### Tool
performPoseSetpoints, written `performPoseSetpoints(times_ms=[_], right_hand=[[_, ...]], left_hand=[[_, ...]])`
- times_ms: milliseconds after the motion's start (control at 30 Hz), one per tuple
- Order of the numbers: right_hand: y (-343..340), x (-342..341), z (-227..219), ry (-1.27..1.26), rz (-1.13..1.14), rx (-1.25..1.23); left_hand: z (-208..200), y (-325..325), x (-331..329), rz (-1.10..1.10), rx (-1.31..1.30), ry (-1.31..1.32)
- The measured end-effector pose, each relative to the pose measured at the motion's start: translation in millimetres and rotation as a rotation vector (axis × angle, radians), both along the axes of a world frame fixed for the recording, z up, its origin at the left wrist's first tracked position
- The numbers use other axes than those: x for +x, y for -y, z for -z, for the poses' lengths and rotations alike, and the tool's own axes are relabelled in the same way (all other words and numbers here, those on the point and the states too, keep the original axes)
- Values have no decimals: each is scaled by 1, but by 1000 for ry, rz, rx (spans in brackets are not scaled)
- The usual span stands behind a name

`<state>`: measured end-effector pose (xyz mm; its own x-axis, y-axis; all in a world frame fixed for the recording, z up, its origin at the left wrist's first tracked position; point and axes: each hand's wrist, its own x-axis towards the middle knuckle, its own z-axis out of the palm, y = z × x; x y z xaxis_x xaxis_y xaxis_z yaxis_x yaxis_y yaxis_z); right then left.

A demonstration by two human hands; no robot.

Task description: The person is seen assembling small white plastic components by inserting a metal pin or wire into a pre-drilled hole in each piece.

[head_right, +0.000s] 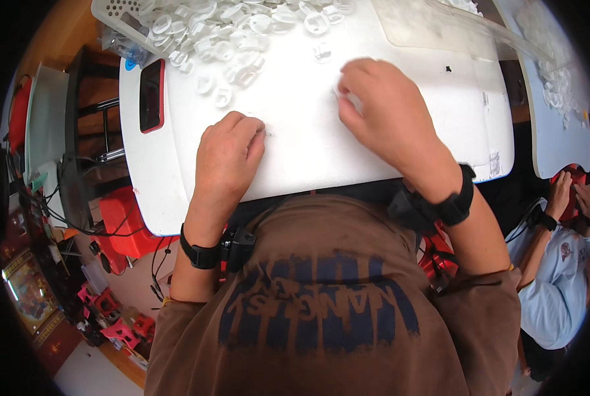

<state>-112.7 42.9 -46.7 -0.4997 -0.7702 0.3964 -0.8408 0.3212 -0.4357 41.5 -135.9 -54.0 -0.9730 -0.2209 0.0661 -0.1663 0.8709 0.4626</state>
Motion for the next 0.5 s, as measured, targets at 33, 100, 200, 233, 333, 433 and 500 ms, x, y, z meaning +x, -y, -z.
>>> performPoseSetpoints(times_ms=[33,100,200,233,333,433,500], right_hand=[[-11,7,0,29,15,15],[-26,20,0,90,60,80],[-37,31,-1,220,135,104],[-39,32,-2,289,162,62],[-46,31,-10,687,124,-62],[-49,35,-25,1389,47,-367],[-50,36,-38,1557,-69,-475]], left_hand=[[-1,-1,-1,2,-33,4],[-3,-2,-4,11,-68,9],[-4,-3,-8,42,-123,38],[-2,-2,-9,37,-141,50],[-5,1,-9,10,-91,29],[-23,-1,-8,-59,116,-2],[-39,-4,-9,-146,339,-14]])
